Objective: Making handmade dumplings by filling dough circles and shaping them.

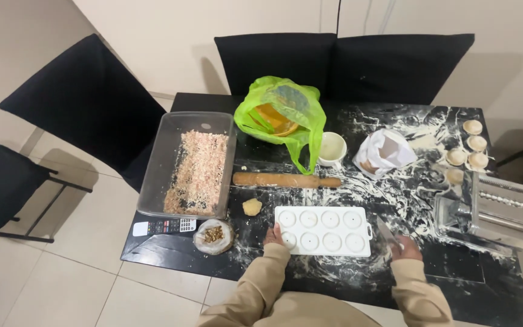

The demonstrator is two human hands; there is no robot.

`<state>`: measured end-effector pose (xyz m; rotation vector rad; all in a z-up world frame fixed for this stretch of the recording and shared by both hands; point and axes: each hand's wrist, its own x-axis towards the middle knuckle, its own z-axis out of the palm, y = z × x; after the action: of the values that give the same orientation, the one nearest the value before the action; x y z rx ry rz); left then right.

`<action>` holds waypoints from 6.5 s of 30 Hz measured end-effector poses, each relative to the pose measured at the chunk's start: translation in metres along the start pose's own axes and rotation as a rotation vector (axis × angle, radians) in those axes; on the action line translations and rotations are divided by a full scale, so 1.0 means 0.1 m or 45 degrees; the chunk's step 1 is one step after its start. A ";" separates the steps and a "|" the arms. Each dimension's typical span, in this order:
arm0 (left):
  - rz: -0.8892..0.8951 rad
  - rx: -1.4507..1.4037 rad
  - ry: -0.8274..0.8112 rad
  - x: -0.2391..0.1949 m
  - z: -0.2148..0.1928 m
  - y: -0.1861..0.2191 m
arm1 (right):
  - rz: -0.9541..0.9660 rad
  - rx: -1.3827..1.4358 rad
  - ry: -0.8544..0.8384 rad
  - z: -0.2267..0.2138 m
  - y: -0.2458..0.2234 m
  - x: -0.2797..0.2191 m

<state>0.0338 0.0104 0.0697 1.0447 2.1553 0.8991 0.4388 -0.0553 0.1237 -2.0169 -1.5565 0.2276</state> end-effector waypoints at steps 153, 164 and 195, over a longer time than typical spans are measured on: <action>0.166 -0.083 -0.096 -0.61 0.57 -0.10 | 0.382 0.355 0.080 -0.34 -0.27 -1.41; 0.159 -0.134 -0.147 -0.55 0.63 -0.43 | 0.048 0.202 0.119 -0.54 -0.09 -1.45; 0.262 -0.083 -0.163 -0.44 0.60 0.12 | 0.111 0.097 0.015 -0.51 -0.03 -1.31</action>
<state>0.1060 -0.0011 0.0516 1.2727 1.9268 0.9611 0.4196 -0.1938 0.1400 -2.0248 -1.4330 0.3033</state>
